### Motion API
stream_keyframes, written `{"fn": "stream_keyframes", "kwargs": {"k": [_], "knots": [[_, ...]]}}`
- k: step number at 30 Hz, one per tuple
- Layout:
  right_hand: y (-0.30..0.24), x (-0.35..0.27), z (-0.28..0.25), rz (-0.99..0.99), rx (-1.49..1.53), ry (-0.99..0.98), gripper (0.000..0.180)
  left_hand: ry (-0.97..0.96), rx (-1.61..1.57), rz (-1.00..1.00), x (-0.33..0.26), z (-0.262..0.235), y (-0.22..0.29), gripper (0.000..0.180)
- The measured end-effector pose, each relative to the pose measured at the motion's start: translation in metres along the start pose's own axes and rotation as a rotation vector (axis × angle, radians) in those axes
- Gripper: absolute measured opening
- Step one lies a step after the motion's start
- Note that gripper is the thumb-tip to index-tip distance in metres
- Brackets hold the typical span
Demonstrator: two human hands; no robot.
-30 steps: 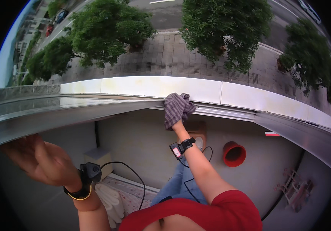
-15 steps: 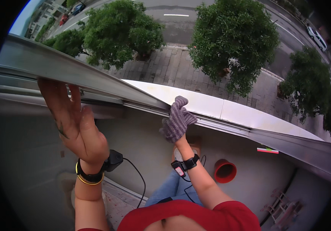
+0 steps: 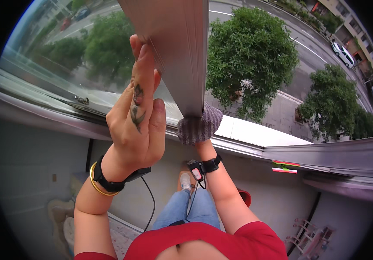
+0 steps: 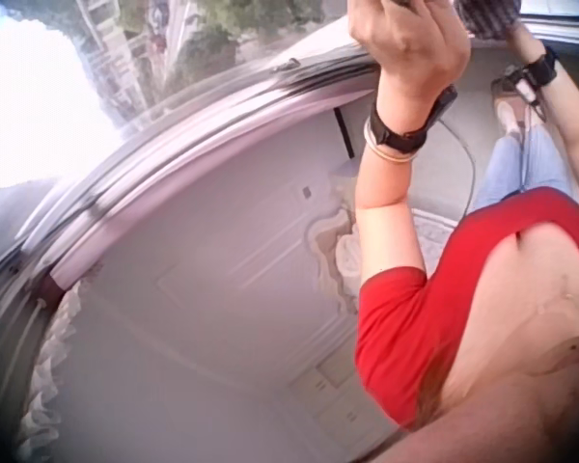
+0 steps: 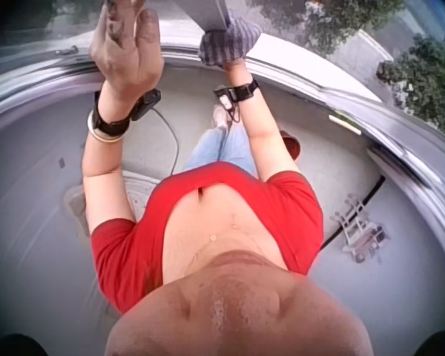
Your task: The person wrings out a cloth in a bucket of water and wipes the glass and metal frames of sliding windows.
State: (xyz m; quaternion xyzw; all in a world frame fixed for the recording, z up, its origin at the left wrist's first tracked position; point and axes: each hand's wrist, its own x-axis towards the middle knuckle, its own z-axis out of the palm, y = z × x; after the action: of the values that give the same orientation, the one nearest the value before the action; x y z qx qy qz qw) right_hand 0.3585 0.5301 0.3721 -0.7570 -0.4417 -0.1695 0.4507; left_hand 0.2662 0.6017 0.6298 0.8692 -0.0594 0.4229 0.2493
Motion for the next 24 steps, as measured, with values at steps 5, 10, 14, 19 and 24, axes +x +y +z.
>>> {"fn": "stream_keyframes", "kwargs": {"k": [5,10,14,19,24], "knots": [[0.054,-0.058,0.042,-0.003,0.079,0.166,0.019,0.035,0.157,0.110,-0.002,-0.002,-0.007,0.051],[0.159,-0.118,0.058,0.003,-0.106,-0.058,0.028,0.134,0.190,0.265,0.010,0.020,-0.009,0.042],[0.071,-0.082,-0.016,0.072,0.284,-0.262,0.040,-0.011,0.184,0.189,-0.004,-0.004,-0.022,0.048],[0.050,-0.152,-0.089,1.141,1.685,0.270,0.049,0.155,0.327,0.320,-0.002,0.014,-0.025,0.037],[0.016,-0.141,-0.064,1.206,2.013,0.255,0.044,0.066,0.187,0.267,-0.002,0.012,-0.021,0.046]]}}
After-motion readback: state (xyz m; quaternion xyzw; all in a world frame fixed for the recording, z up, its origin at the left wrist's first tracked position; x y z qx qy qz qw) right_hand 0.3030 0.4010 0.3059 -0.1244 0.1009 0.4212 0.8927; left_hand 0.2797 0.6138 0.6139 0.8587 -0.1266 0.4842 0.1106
